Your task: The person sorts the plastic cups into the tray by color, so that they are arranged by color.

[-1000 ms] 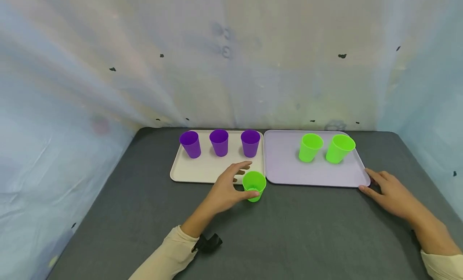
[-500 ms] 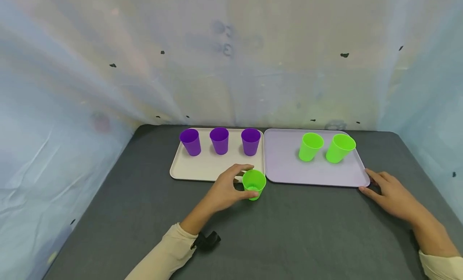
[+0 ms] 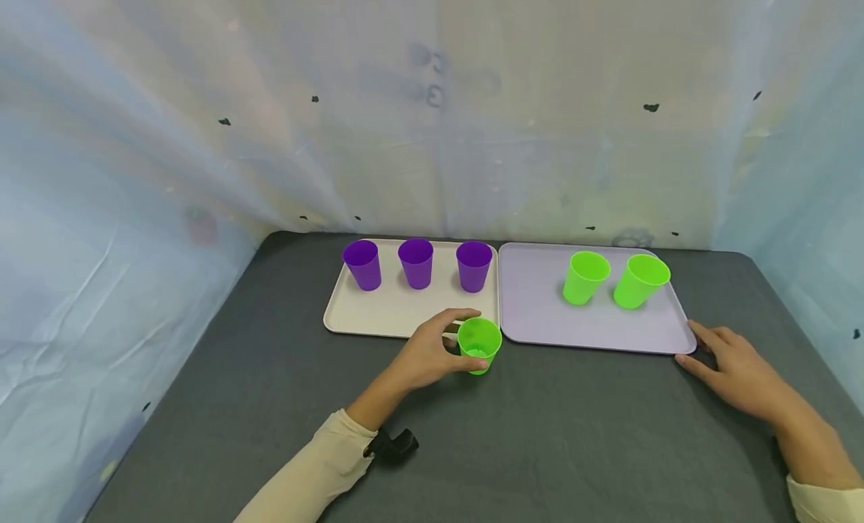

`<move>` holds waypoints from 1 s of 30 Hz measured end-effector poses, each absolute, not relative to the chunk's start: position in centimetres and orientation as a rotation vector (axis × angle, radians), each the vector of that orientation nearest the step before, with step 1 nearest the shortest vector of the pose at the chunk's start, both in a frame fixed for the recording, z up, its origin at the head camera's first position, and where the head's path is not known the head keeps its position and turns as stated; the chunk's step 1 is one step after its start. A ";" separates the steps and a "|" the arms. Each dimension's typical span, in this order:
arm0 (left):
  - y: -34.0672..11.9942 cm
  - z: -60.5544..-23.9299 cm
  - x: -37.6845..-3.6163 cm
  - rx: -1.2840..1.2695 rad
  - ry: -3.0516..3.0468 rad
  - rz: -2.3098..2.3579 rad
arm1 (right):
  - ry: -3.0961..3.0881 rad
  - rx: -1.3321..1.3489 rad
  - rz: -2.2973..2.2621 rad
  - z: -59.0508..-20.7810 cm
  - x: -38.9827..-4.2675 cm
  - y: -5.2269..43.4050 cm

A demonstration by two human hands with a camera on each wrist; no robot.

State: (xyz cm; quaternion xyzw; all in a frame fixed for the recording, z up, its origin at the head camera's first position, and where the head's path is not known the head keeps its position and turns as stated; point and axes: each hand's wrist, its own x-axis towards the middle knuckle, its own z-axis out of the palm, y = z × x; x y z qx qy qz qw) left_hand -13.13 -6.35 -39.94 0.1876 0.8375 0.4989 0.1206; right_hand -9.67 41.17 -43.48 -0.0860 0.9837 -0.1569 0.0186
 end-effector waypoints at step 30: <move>-6.6 -39.1 -13.5 0.610 2.373 1.568 | 3.117 -0.310 -0.461 -43.7 -9.6 41.0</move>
